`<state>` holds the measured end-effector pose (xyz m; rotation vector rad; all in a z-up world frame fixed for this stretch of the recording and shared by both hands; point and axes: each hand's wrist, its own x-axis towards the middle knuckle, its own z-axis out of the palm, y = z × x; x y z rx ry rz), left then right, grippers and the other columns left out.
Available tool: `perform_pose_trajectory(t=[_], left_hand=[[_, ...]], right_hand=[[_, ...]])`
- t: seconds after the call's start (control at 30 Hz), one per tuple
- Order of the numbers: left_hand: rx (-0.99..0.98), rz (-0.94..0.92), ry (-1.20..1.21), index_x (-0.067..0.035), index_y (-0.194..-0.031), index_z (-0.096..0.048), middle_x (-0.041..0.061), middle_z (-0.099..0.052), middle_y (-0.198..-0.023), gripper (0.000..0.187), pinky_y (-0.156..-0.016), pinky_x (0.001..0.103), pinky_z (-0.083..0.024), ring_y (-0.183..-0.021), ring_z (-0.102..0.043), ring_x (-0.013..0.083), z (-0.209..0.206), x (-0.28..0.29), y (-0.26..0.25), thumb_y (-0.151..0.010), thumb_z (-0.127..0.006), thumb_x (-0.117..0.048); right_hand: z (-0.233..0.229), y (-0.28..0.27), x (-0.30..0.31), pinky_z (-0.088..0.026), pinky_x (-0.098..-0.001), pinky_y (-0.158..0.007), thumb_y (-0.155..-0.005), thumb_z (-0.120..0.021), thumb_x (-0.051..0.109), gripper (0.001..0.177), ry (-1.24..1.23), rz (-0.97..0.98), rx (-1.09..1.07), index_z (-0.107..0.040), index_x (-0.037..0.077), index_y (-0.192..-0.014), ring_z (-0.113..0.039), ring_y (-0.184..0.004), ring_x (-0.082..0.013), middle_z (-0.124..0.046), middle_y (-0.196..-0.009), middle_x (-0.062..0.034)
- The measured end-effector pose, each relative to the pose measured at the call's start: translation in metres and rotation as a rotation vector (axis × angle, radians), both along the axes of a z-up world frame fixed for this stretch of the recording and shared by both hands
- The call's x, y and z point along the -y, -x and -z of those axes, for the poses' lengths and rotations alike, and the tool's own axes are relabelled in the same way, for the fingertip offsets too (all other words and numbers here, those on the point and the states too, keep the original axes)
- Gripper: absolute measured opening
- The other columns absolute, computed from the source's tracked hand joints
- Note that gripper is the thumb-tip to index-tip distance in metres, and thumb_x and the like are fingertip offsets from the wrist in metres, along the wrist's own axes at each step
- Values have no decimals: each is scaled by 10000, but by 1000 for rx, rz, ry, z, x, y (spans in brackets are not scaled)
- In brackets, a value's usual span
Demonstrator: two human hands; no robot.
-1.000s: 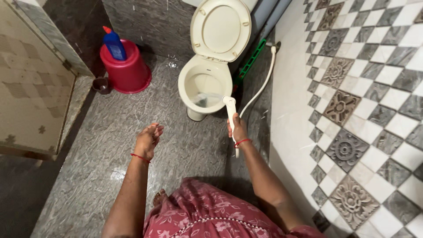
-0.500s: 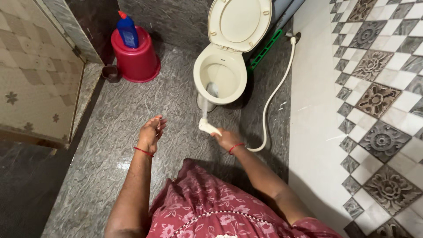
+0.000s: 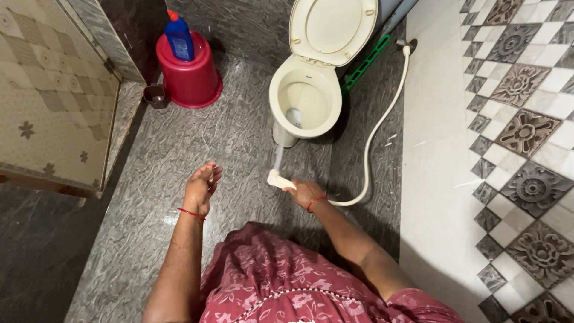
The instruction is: The person scrubs the inside of a toilet bowl with a green toilet brush, then rinses the brush and the bowl using a handheld bidet sprayer. The person also sprays the toilet seat and the wall tiles before placing the brush back in its holder.
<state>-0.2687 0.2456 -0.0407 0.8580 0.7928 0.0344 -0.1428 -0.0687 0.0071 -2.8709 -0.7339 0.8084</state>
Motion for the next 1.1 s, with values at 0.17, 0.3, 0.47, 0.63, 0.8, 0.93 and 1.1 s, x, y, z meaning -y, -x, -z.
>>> perform_pose_trajectory(t=[0.17, 0.3, 0.47, 0.63, 0.8, 0.93, 1.1], left_hand=[[-4, 32, -7, -191, -1244, -660, -18, -729, -1189, 279, -851, 268, -439, -1018, -628, 79, -2, 3, -3, -1037, -554, -346], [18, 63, -1, -198, -1272, -659, -14, -729, -1208, 302, -870, 261, -435, -1042, -644, 85, 2, 7, -12, -1032, -541, -338], [8, 111, -14, -190, -1281, -643, -10, -720, -1202, 303, -872, 271, -435, -1045, -641, 84, 5, 19, -32, -1035, -550, -341], [39, 157, -1, -183, -1272, -659, -12, -729, -1187, 305, -864, 265, -448, -1030, -640, 83, 8, 28, -49, -1032, -549, -335], [35, 186, -12, -185, -1264, -659, -15, -732, -1178, 290, -839, 258, -439, -1011, -632, 78, 4, 34, -57, -1034, -555, -326], [18, 198, -27, -185, -1253, -666, -16, -733, -1167, 289, -830, 258, -436, -1003, -641, 72, 1, 33, -61, -1031, -559, -336], [33, 189, -26, -184, -1256, -662, -17, -733, -1176, 296, -858, 251, -453, -1013, -631, 71, -2, 22, -60, -1032, -553, -344]], right_hand=[[-6, 5, 21, -515, -510, -875, -992, -480, 578, 528, 38, 22, -6, -646, 121, -1199, -683, -1002, -388, -730, -1061, -172], [-12, 0, 40, -508, -517, -888, -994, -466, 610, 549, 82, 97, -38, -644, 142, -1220, -670, -1043, -383, -717, -1091, -164], [-18, -2, 60, -512, -514, -899, -969, -453, 616, 566, 76, 153, -34, -636, 147, -1228, -673, -1057, -378, -718, -1124, -155], [-28, -1, 70, -508, -519, -909, -1005, -440, 616, 569, 115, 197, -48, -602, 138, -1269, -668, -1085, -394, -715, -1168, -171], [-24, 1, 58, -512, -512, -897, -982, -477, 593, 519, 35, 174, -52, -639, 157, -1214, -678, -1054, -377, -718, -1133, -160], [-15, -5, 33, -516, -531, -848, -995, -490, 576, 505, -62, 69, 9, -638, 120, -1152, -686, -991, -388, -728, -1052, -167], [-17, -15, 12, -521, -547, -774, -1002, -497, 568, 499, -175, 57, 47, -622, 105, -1139, -698, -874, -418, -728, -916, -199]])
